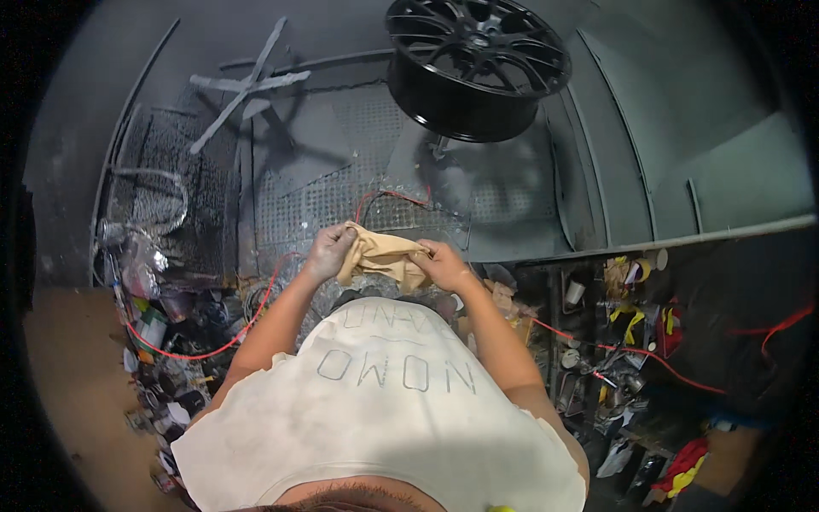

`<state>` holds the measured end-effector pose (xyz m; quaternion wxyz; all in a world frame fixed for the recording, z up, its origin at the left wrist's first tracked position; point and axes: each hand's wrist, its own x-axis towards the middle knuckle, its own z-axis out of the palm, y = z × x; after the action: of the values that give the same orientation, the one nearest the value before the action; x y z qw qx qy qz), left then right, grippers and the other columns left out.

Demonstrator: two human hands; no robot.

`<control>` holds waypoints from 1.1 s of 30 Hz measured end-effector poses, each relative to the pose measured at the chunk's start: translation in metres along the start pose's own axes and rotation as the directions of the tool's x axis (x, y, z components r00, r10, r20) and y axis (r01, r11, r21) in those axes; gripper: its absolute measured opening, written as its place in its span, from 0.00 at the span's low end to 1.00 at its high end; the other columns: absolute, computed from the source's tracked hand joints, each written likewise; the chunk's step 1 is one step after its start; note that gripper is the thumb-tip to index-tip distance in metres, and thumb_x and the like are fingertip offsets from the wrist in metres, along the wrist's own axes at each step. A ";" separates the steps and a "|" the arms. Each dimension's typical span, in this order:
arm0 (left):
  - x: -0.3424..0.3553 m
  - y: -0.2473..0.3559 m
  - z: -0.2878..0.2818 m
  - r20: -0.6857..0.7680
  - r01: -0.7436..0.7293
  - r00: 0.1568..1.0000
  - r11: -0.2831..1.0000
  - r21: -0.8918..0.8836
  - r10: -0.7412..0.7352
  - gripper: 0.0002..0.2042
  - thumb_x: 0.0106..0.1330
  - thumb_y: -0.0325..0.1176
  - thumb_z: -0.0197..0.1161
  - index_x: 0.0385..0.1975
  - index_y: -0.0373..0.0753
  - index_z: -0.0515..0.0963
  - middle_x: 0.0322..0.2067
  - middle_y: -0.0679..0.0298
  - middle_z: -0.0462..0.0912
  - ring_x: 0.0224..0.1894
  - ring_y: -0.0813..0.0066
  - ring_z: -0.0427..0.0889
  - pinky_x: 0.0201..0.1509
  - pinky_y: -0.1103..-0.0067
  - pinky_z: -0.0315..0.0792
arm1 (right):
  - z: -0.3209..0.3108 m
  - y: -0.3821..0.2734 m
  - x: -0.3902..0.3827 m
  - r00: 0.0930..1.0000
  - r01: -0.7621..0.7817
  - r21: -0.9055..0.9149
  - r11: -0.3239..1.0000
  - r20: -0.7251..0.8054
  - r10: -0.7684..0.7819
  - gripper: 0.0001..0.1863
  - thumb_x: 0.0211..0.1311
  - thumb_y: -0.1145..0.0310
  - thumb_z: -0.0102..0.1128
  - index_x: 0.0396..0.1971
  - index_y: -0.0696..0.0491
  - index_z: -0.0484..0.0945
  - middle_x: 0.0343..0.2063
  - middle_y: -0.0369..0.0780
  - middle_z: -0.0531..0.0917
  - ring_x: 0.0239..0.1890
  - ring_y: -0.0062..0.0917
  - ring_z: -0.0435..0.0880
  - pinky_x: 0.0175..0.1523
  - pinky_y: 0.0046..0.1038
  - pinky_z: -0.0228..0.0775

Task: The person wipes a black car wheel with a cloth and then uses a spray gun to apply black paint to the wheel's surface. The person handles the wheel and the spray gun while working in a cluttered workshop environment.

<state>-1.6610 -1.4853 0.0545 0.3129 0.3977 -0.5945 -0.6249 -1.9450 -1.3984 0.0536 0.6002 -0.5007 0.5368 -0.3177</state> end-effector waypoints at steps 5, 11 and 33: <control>-0.017 -0.022 -0.043 -0.298 -0.028 0.948 0.907 -0.421 -0.109 0.18 0.79 0.47 0.54 0.34 0.39 0.81 0.30 0.69 0.84 0.33 0.83 0.80 0.38 0.79 0.77 | 0.045 -0.038 0.022 0.998 0.016 0.573 0.819 -0.060 0.022 0.20 0.68 0.66 0.66 0.56 0.58 0.78 0.46 0.36 0.86 0.42 0.21 0.83 0.50 0.25 0.74; 0.002 0.011 -0.104 -0.559 -0.275 0.806 0.712 -0.646 -0.195 0.19 0.78 0.50 0.54 0.45 0.39 0.78 0.39 0.61 0.85 0.40 0.72 0.85 0.48 0.73 0.81 | 0.022 -0.090 0.043 0.970 -0.199 -0.349 0.916 0.061 0.234 0.15 0.64 0.64 0.69 0.44 0.59 0.84 0.34 0.37 0.86 0.37 0.21 0.80 0.45 0.27 0.73; 0.216 0.046 0.042 -0.064 0.236 0.933 0.735 -0.636 -0.355 0.18 0.80 0.38 0.50 0.64 0.36 0.69 0.57 0.60 0.79 0.57 0.71 0.80 0.62 0.71 0.75 | -0.126 -0.123 0.224 0.905 0.402 -0.445 0.800 0.060 -0.421 0.22 0.69 0.66 0.64 0.59 0.61 0.77 0.54 0.43 0.83 0.57 0.26 0.81 0.62 0.27 0.71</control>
<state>-1.8065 -1.6563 0.0726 0.3748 0.4174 -0.2545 -0.7878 -1.9975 -1.6736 0.1059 0.3741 -0.7227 0.4862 -0.3185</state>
